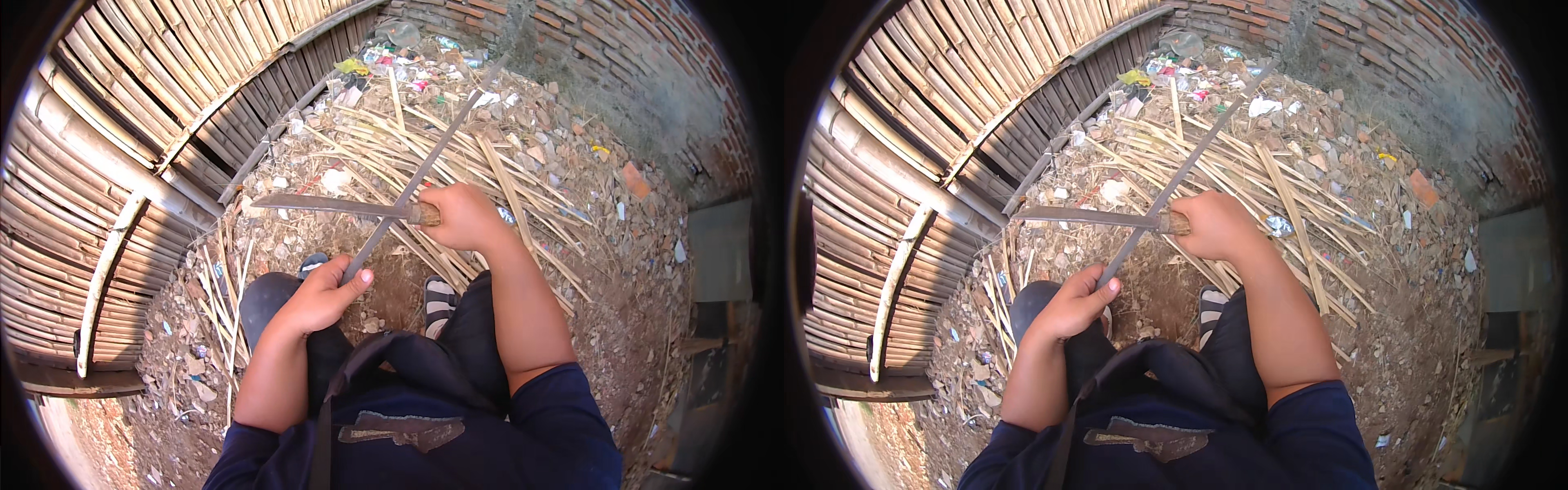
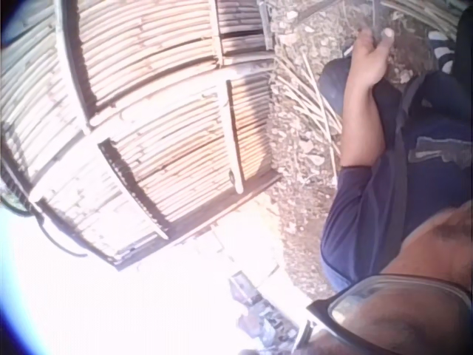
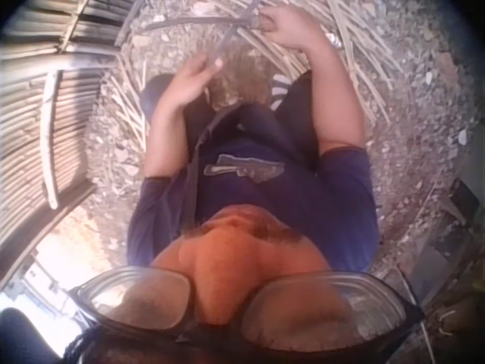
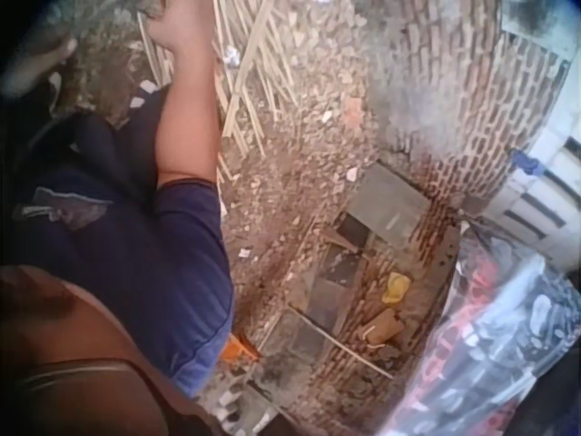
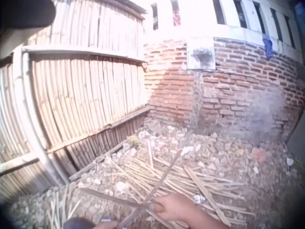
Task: The person uses a large knife to strip and thin out a piece of bamboo while sitting in a workshop area. They pull the blade along the length of the bamboo to remove the outer layers.
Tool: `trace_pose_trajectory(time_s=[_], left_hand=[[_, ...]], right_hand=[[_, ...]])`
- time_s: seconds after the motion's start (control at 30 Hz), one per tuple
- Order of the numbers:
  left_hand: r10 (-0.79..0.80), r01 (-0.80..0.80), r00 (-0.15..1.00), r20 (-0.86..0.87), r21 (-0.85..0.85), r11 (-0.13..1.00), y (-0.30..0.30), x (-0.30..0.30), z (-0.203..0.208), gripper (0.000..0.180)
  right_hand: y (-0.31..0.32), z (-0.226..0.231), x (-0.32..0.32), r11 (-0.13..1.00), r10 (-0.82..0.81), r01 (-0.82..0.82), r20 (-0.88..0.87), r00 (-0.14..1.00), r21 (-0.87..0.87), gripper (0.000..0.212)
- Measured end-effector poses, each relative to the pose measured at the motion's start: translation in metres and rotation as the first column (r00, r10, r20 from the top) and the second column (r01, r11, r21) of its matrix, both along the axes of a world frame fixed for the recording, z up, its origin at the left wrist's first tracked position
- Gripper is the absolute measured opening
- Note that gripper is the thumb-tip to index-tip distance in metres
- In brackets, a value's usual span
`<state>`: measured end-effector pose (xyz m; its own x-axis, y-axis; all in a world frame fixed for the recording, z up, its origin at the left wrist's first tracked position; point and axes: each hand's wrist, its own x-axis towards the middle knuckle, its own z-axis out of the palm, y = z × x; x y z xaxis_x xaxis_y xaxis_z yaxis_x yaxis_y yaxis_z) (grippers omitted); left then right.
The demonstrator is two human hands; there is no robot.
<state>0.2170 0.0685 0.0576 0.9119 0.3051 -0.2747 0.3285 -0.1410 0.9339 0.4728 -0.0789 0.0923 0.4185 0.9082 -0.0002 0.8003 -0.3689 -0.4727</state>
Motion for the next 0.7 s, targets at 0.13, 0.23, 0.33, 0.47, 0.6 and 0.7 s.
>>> trace_pose_trajectory(time_s=[0.13,0.23,0.33,0.47,0.6,0.7], left_hand=[[-0.007,0.007,1.0,-0.003,-0.026,1.0,-0.002,0.002,0.002,0.038],[0.003,-0.003,1.0,0.027,-0.02,1.0,-0.005,0.004,0.002,0.039],[-0.004,0.005,0.999,0.032,-0.026,1.0,-0.004,0.004,0.006,0.039],[-0.017,0.018,0.999,0.031,-0.025,1.0,-0.002,0.0,0.002,0.038],[0.001,0.0,1.0,0.01,-0.09,0.996,-0.005,-0.001,0.008,0.039],[0.026,-0.024,0.999,0.024,-0.068,0.997,-0.007,0.004,0.01,0.034]], right_hand=[[-0.007,-0.012,0.031,0.999,-0.041,0.044,-0.154,0.987,0.015,0.033],[-0.011,-0.009,0.043,0.952,-0.284,0.3,-0.184,0.941,0.067,0.036],[-0.012,-0.009,0.031,0.97,-0.208,0.219,-0.101,0.973,0.107,0.031],[-0.007,-0.001,0.004,1.0,-0.003,0.002,0.028,1.0,0.029,0.028],[-0.002,-0.008,0.023,1.0,0.014,-0.012,-0.095,0.995,0.021,0.028],[-0.009,-0.02,0.053,0.937,-0.284,0.312,-0.175,0.943,0.159,0.032]])
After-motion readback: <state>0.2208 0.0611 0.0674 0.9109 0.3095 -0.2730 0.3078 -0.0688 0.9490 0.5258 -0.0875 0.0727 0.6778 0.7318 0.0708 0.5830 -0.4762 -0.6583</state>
